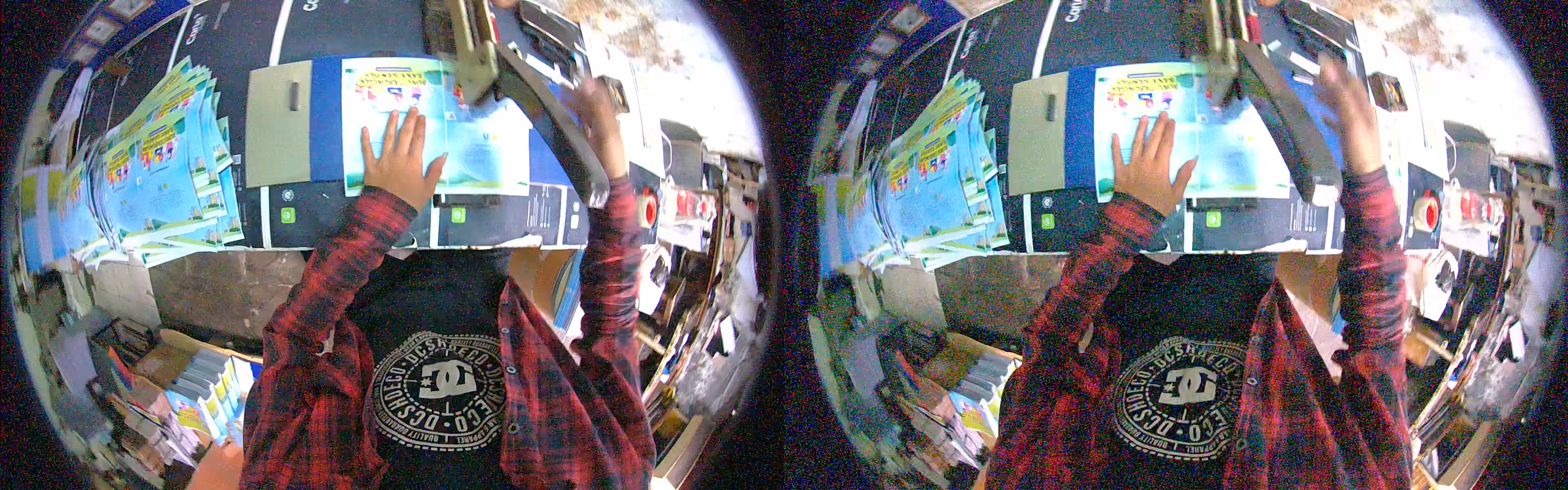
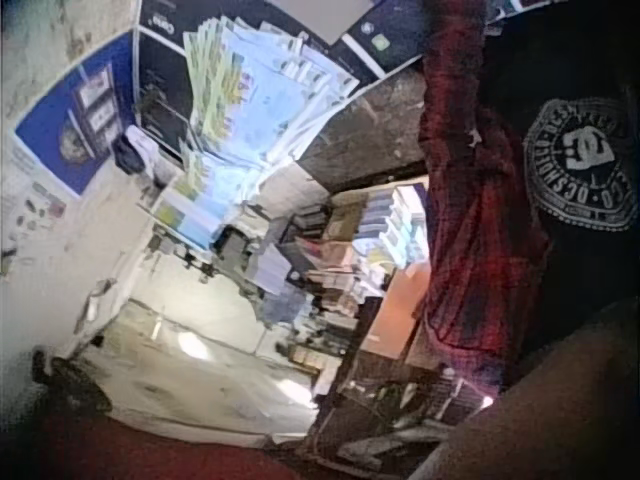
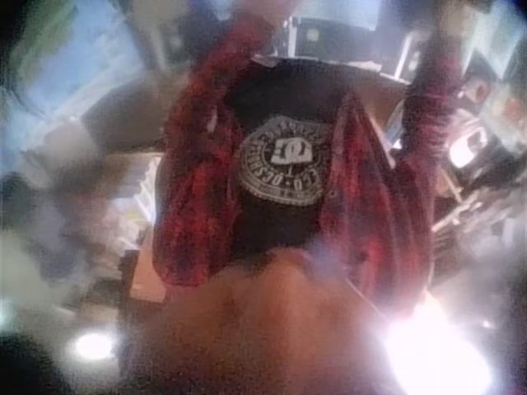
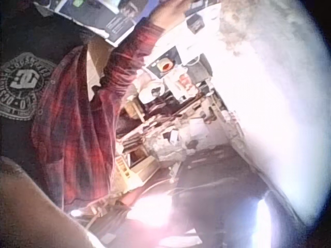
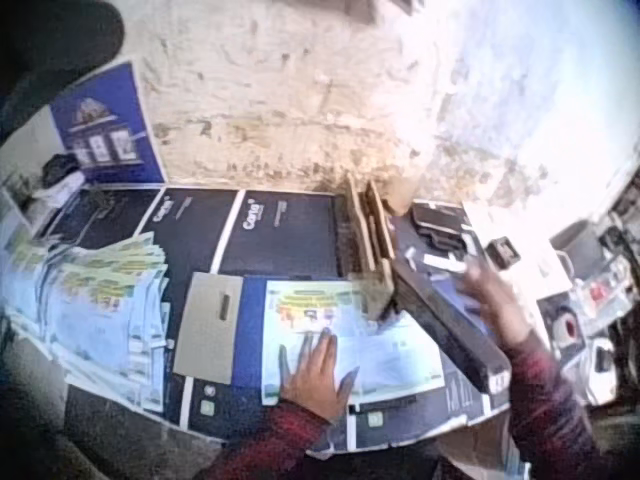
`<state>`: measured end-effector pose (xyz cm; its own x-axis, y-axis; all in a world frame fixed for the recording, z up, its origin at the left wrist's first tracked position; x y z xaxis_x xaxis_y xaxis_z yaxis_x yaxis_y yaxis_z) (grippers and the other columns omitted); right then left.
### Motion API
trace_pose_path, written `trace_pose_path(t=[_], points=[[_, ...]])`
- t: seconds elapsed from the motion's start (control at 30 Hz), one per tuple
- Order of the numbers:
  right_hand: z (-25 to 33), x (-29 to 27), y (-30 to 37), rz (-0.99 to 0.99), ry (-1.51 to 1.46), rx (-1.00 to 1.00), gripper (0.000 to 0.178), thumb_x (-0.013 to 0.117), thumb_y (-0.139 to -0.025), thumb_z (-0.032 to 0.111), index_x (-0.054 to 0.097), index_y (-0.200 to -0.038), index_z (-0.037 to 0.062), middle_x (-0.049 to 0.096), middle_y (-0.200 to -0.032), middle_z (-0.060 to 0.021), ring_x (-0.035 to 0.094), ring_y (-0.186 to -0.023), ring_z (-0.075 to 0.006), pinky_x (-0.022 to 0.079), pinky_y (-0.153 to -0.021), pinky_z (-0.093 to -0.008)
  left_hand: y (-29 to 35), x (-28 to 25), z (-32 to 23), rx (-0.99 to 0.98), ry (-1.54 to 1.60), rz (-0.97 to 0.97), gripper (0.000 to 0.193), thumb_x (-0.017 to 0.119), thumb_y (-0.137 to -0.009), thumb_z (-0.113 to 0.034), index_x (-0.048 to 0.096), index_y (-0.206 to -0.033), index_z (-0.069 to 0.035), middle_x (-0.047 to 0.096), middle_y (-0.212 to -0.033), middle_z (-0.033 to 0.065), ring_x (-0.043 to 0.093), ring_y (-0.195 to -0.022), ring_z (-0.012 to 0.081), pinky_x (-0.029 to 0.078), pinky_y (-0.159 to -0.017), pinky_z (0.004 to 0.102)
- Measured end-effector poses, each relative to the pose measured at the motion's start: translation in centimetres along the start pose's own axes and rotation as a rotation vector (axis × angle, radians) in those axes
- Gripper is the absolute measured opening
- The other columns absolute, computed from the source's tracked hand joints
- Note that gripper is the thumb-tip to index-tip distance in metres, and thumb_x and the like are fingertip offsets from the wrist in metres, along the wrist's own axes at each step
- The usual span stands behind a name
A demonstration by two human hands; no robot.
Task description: The person operates a manual book binding machine to stitch the spine of a booklet. They repeatedly place the booklet into the machine, pull down the handle to drive the needles, and then remove the finished item to place it on a stack. The process is performed one at a time for multiple identical booklets.
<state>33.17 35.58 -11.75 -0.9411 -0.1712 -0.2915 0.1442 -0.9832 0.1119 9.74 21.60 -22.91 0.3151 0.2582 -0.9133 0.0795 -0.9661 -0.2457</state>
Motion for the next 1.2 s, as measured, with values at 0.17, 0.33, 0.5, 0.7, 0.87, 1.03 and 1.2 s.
trace_pose_path(t=[0.17, 0.33, 0.5, 0.7, 0.87, 1.03, 1.2], points=[[-17.6, -2.8, 0.9, -0.105, -0.066, 0.282, 0.062, 0.06, -0.091, 0.055, 0.055, -0.134, 0.0113, 0.063, -0.113, -0.0048, 0.056, -0.098, -0.013, 0.042, -0.085, -0.0334, 0.2, 1.1, -0.1, 0.008, 0.059, 0.0, 0.07, 0.051, -0.09, -0.051, 0.044, -0.144, -0.007, 0.033, -0.157, 0.0064, 0.027, -0.145, 0.0281, 0.012, -0.113, 0.0657], [-12.7, 3.3, 2.4, -0.078, 0.006, 0.253, 0.065, 0.057, -0.093, 0.054, 0.047, -0.141, 0.0112, 0.063, -0.12, -0.008, 0.056, -0.102, -0.0155, 0.04, -0.089, -0.0341, 0.9, -0.8, 2.8, -0.054, 0.097, -0.027, 0.063, 0.053, -0.091, -0.047, 0.047, -0.141, -0.008, 0.036, -0.154, 0.0047, 0.029, -0.144, 0.0273, 0.013, -0.113, 0.0649], [-12.1, 5.5, 2.4, 0.002, -0.042, 0.295, 0.066, 0.047, -0.096, 0.058, 0.042, -0.146, 0.0152, 0.061, -0.13, -0.0125, 0.06, -0.103, -0.0167, 0.04, -0.09, -0.0359, 1.7, -2.0, 6.1, -0.053, 0.076, -0.025, 0.061, 0.05, -0.094, -0.048, 0.047, -0.142, -0.011, 0.037, -0.154, 0.0051, 0.029, -0.144, 0.0266, 0.012, -0.114, 0.0643], [-10.3, 0.2, 0.4, 0.001, 0.067, 0.223, 0.061, 0.044, -0.1, 0.047, 0.039, -0.148, 0.0107, 0.056, -0.136, -0.0121, 0.059, -0.11, -0.0195, 0.042, -0.098, -0.0387, 1.1, -1.9, 6.3, -0.049, 0.068, 0.002, 0.061, 0.047, -0.096, -0.05, 0.045, -0.144, -0.013, 0.036, -0.155, 0.0057, 0.03, -0.145, 0.0259, 0.009, -0.115, 0.0626], [14.5, 4.6, 2.5, 0.041, 0.299, -0.274, 0.065, 0.028, -0.101, 0.052, 0.033, -0.152, 0.012, 0.047, -0.147, -0.0159, 0.045, -0.134, -0.0267, 0.032, -0.111, -0.0422, 1.3, -1.8, 6.9, -0.063, 0.054, -0.013, 0.062, 0.048, -0.095, -0.051, 0.046, -0.144, -0.013, 0.038, -0.154, 0.0058, 0.031, -0.144, 0.0258, 0.009, -0.115, 0.0624], [10.9, 11.7, 8.0, 0.211, 0.708, -0.502, 0.068, 0.068, -0.089, 0.033, 0.043, -0.141, -0.0019, 0.048, -0.142, -0.0239, 0.047, -0.131, -0.0379, 0.036, -0.109, -0.0433, 1.5, -2.4, 6.6, -0.047, 0.032, -0.029, 0.06, 0.052, -0.094, -0.049, 0.047, -0.143, -0.014, 0.038, -0.155, 0.0039, 0.032, -0.144, 0.026, 0.014, -0.114, 0.0618], [1.1, 14.4, 11.5, -0.043, 1.062, -0.669, 0.095, 0.068, -0.082, 0.053, 0.03, -0.149, -0.001, 0.029, -0.155, -0.0221, 0.022, -0.144, -0.0444, 0.023, -0.114, -0.0547, 1.7, -1.7, 5.9, -0.046, 0.056, 0.064, 0.06, 0.051, -0.094, -0.05, 0.048, -0.143, -0.015, 0.039, -0.154, 0.0036, 0.031, -0.144, 0.0262, 0.013, -0.115, 0.0614]])
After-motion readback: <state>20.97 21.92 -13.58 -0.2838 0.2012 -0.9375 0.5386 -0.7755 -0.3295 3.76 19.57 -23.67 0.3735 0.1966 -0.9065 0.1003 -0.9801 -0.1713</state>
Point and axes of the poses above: each hand's wrist, its own y-axis away from the middle knuckle, its own x-axis out of the palm, z = x × y, the point moved 9 cm from there along -y, towards the middle knuckle
